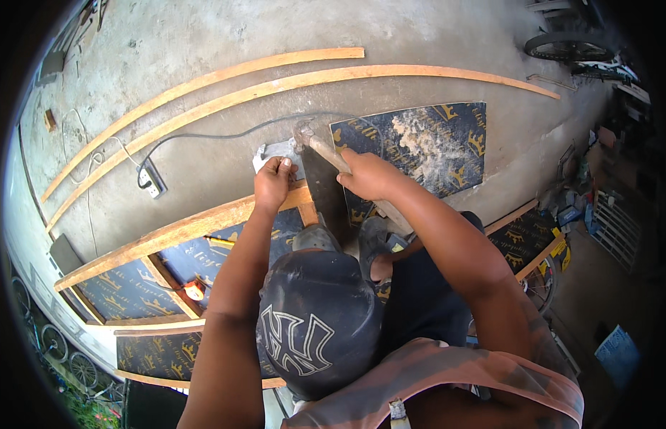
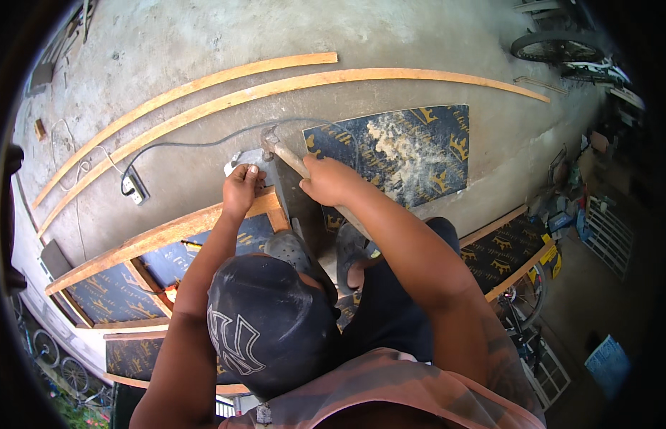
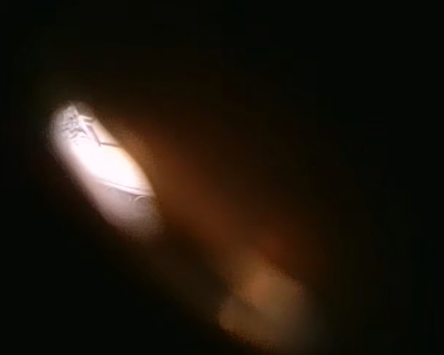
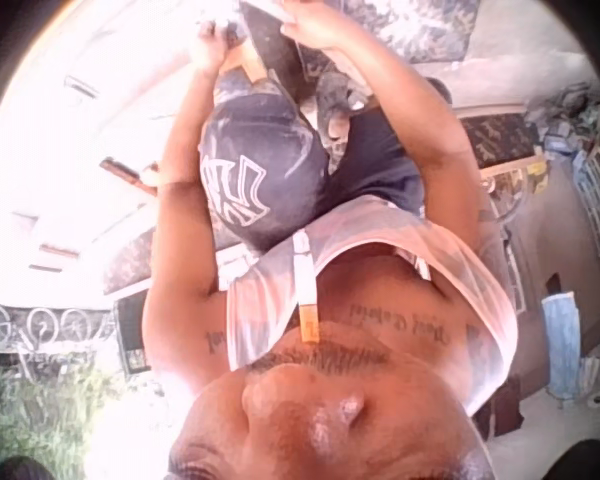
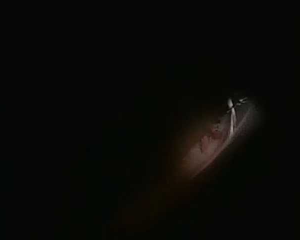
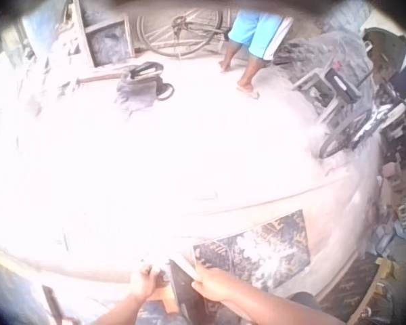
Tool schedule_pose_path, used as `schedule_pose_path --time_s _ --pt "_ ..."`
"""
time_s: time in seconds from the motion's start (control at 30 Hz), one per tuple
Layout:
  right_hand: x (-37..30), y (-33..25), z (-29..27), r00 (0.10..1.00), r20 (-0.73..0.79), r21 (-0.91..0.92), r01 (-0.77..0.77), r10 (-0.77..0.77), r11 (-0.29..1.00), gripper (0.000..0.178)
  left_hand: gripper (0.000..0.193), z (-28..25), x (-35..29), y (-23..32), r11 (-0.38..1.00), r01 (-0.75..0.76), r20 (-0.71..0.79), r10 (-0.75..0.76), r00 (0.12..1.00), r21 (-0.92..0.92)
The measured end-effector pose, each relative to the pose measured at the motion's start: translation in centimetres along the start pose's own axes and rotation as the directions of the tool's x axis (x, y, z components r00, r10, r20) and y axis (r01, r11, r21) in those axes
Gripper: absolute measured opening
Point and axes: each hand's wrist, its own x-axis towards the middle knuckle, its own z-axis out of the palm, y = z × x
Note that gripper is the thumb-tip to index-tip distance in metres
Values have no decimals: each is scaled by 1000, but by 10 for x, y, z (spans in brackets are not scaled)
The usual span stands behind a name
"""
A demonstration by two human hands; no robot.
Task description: The person assembles a wooden frame by hammering nails into the joints. They position the frame on the floor, secure the corners with a hammer, and flip the frame to work on different sides.
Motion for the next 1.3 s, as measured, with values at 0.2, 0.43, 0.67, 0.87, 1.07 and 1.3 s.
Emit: schedule_pose_path --time_s 0.2,0.43,0.67,0.87,1.07,1.3 --pt "5 -27 -17 996 69 -116 -45 54 992 42 32 -7 10 -3 1000 15 82 -14 997 -4" --pt "16 -19 -31 995 94 -152 -10 24 988 41 31 0 4 5 979 128 156 -103 982 -158" --pt "29 1 -30 992 126 -41 37 -31 998 42 31 -2 3 14 996 78 64 -80 995 30" --pt "26 26 -33 987 84 31 139 -141 990 49 30 -6 1 11 992 128 84 -129 988 17" --pt "17 3 -71 977 183 270 57 -110 961 38 26 -10 0 9 991 129 132 -122 984 -45" --pt "36 -28 -95 975 190 204 73 -112 976 41 26 -5 -5 9 993 -4 111 -9 994 116"
